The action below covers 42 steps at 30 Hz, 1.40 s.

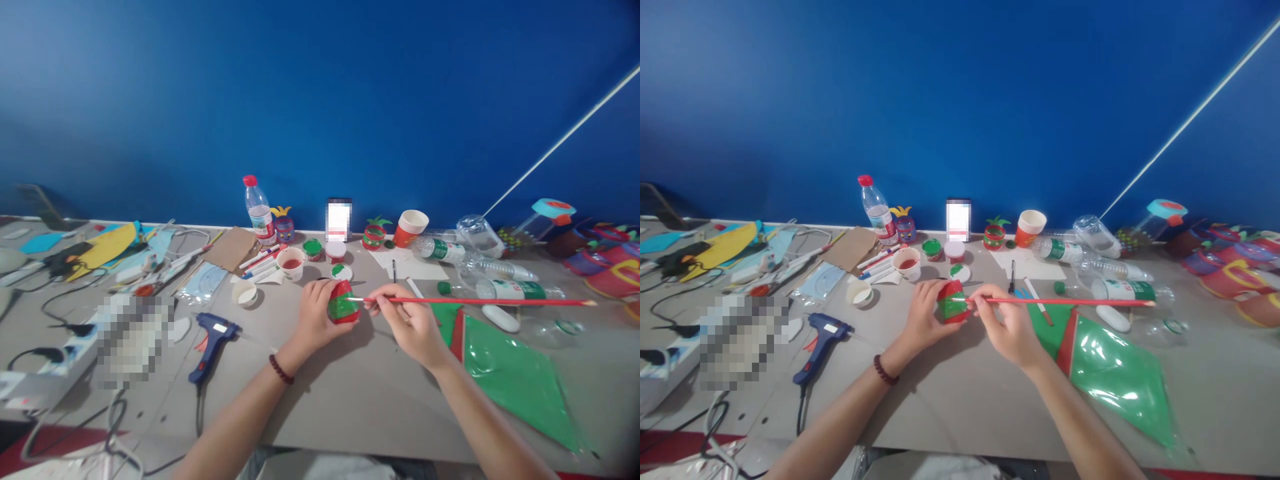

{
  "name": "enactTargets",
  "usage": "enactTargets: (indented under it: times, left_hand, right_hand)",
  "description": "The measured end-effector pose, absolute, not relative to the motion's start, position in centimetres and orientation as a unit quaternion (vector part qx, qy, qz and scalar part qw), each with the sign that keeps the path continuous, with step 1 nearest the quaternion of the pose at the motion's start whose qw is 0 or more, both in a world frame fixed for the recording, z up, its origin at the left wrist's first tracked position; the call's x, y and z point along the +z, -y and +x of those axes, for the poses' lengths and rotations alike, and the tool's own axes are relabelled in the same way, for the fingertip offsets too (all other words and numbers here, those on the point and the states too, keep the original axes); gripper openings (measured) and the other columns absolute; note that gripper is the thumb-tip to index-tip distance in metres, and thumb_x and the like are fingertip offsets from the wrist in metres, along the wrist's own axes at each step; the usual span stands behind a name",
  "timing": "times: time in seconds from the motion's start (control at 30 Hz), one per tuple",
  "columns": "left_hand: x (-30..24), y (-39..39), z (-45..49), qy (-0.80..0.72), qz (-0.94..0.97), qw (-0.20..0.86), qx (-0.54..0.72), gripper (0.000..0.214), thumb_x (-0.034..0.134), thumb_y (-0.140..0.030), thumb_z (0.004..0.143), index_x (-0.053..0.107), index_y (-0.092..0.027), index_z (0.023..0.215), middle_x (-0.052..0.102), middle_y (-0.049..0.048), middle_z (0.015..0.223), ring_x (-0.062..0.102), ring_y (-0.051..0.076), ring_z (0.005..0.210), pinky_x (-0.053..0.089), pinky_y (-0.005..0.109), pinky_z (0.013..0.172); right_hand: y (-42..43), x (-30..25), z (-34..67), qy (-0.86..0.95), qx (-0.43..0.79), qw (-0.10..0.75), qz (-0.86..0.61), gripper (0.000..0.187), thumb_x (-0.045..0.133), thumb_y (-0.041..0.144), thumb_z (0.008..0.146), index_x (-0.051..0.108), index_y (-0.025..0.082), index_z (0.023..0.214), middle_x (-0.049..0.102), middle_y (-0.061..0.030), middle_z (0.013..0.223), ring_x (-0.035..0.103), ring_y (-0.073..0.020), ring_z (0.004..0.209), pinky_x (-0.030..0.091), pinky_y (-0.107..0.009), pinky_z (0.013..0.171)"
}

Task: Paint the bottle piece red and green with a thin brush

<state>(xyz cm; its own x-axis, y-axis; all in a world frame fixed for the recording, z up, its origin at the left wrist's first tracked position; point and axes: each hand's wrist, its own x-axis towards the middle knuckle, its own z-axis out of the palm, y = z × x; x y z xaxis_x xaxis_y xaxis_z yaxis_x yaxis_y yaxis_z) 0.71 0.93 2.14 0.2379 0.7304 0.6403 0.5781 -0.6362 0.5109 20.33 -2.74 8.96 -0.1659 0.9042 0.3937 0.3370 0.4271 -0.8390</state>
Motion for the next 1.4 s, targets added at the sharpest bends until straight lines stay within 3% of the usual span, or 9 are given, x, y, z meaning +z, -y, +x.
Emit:
enactTargets:
  times: [0.3, 0.8, 1.4]
  left_hand:
    - [2.2, -0.9, 0.8, -0.416, 0.779, 0.058, 0.465, 0.068, 0.081, -0.043, 0.069, 0.052, -0.021, 0.126, 0.063, 0.0104, 0.113, 0.054, 0.028, 0.101, 0.045, 0.043, 0.089]
    - [2.3, -0.9, 0.7, -0.436, 0.774, 0.058, 0.455, 0.067, 0.079, -0.048, 0.071, 0.053, -0.022, 0.127, 0.065, 0.0095, 0.107, 0.056, 0.028, 0.097, 0.044, 0.042, 0.087]
    - [2.1, -0.9, 0.8, -0.421, 0.782, 0.035, 0.459, 0.067, 0.080, -0.045, 0.069, 0.053, -0.020, 0.125, 0.064, 0.0097, 0.109, 0.054, 0.028, 0.098, 0.044, 0.042, 0.087]
  right_hand:
    - [1.9, 9.9, 19.0, 0.773, 0.241, 0.385, -0.442, 0.018, 0.045, 0.028, 0.100, 0.061, 0.022, 0.093, 0.068, -0.0027, 0.085, 0.065, -0.0170, 0.076, 0.053, -0.028, 0.070]
    - [1.4, 9.4, 17.6, 0.809, 0.178, 0.377, -0.415, 0.017, 0.044, 0.019, 0.097, 0.059, 0.023, 0.092, 0.070, -0.0051, 0.088, 0.067, -0.0208, 0.086, 0.054, -0.032, 0.076]
    - [1.7, 9.5, 18.6, 0.791, 0.178, 0.391, -0.435, 0.016, 0.043, 0.021, 0.098, 0.057, 0.022, 0.090, 0.067, -0.0052, 0.084, 0.065, -0.0197, 0.080, 0.051, -0.031, 0.074]
